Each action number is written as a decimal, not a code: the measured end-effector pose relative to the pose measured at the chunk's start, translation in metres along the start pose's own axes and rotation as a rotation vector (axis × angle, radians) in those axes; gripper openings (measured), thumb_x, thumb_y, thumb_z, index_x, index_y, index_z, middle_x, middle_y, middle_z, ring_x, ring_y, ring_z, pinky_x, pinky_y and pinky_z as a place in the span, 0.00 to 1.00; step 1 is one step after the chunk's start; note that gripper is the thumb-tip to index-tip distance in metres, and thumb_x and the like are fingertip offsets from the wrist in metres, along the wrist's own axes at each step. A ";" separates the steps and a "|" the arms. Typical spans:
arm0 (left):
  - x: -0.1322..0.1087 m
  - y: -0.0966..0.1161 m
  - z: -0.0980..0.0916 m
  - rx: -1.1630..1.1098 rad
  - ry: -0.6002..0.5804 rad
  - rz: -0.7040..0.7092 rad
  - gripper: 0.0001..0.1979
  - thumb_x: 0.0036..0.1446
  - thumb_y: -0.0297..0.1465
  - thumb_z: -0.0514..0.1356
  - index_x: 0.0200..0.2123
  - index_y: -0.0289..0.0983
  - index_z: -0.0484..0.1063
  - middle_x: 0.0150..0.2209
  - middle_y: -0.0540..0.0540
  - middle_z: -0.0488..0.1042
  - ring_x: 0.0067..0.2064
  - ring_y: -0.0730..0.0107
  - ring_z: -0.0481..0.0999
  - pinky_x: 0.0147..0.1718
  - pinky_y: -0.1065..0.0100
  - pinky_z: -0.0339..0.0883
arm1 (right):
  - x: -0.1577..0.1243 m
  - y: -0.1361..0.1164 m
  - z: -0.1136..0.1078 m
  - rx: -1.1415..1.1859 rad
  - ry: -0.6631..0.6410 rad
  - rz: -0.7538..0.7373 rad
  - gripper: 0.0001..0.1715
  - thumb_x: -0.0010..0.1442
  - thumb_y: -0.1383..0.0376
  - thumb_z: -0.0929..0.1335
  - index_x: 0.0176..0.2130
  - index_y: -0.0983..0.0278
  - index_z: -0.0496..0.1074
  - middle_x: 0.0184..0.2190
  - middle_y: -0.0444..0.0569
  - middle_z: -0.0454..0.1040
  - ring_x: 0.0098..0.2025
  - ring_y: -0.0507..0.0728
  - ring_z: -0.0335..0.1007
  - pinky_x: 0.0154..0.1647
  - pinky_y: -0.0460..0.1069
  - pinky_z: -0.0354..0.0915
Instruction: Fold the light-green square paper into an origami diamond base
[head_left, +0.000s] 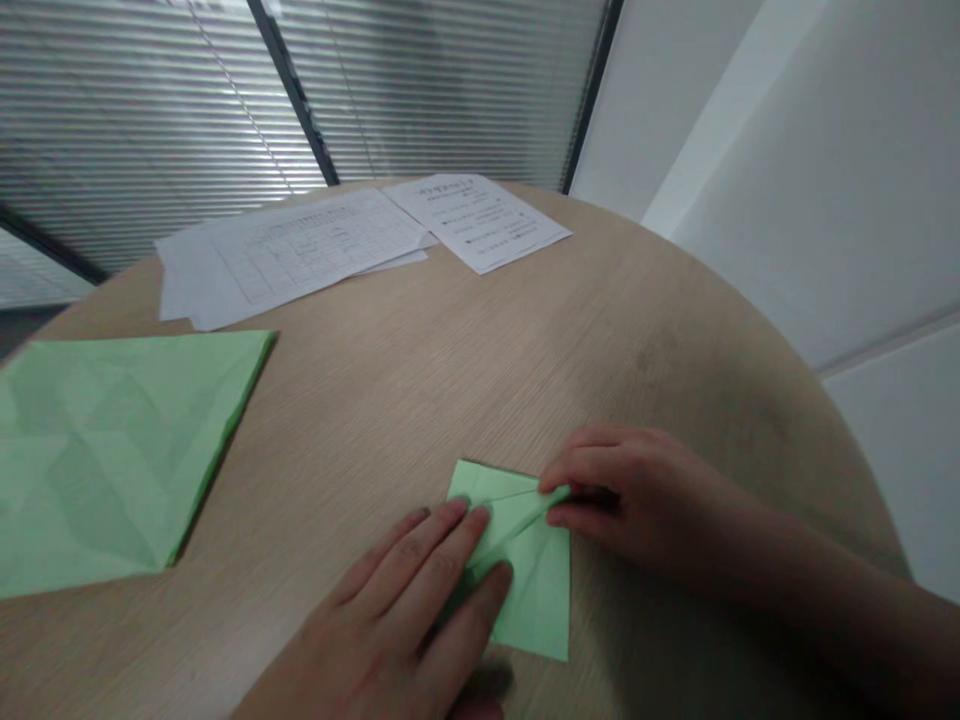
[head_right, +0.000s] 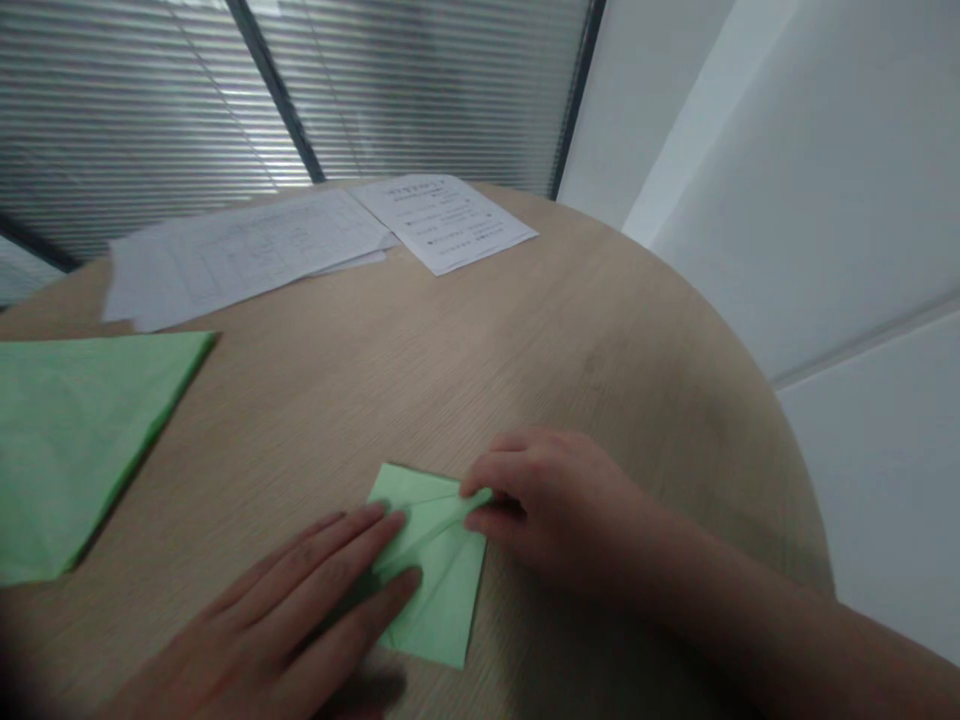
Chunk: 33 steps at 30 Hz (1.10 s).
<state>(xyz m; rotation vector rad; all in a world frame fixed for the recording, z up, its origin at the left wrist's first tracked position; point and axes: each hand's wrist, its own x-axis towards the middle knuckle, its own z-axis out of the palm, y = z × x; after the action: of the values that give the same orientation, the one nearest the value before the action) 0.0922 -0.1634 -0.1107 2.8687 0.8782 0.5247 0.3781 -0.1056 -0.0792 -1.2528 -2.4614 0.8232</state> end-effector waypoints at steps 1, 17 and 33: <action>0.001 0.001 -0.002 -0.004 -0.006 0.000 0.23 0.68 0.43 0.58 0.62 0.43 0.71 0.64 0.42 0.70 0.65 0.53 0.69 0.64 0.52 0.66 | -0.001 -0.001 0.001 -0.006 0.013 -0.024 0.06 0.63 0.68 0.72 0.41 0.61 0.79 0.37 0.47 0.78 0.38 0.52 0.73 0.39 0.46 0.64; 0.008 0.014 -0.018 -0.114 -0.053 0.017 0.21 0.68 0.40 0.59 0.62 0.48 0.70 0.58 0.47 0.76 0.58 0.61 0.74 0.65 0.54 0.64 | -0.003 -0.007 0.007 -0.096 0.068 -0.122 0.09 0.67 0.69 0.65 0.39 0.62 0.77 0.35 0.49 0.76 0.38 0.54 0.71 0.40 0.48 0.65; 0.020 0.029 -0.033 -0.071 -0.211 -0.185 0.25 0.67 0.43 0.61 0.63 0.40 0.69 0.50 0.43 0.76 0.51 0.60 0.75 0.58 0.58 0.70 | -0.022 -0.026 0.002 -0.134 -0.053 -0.300 0.07 0.66 0.69 0.68 0.42 0.60 0.76 0.35 0.47 0.76 0.36 0.54 0.71 0.38 0.48 0.65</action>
<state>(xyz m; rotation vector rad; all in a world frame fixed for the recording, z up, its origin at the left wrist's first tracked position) 0.1116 -0.1761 -0.0688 2.6800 1.0494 0.2245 0.3727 -0.1361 -0.0652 -0.8772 -2.6949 0.6288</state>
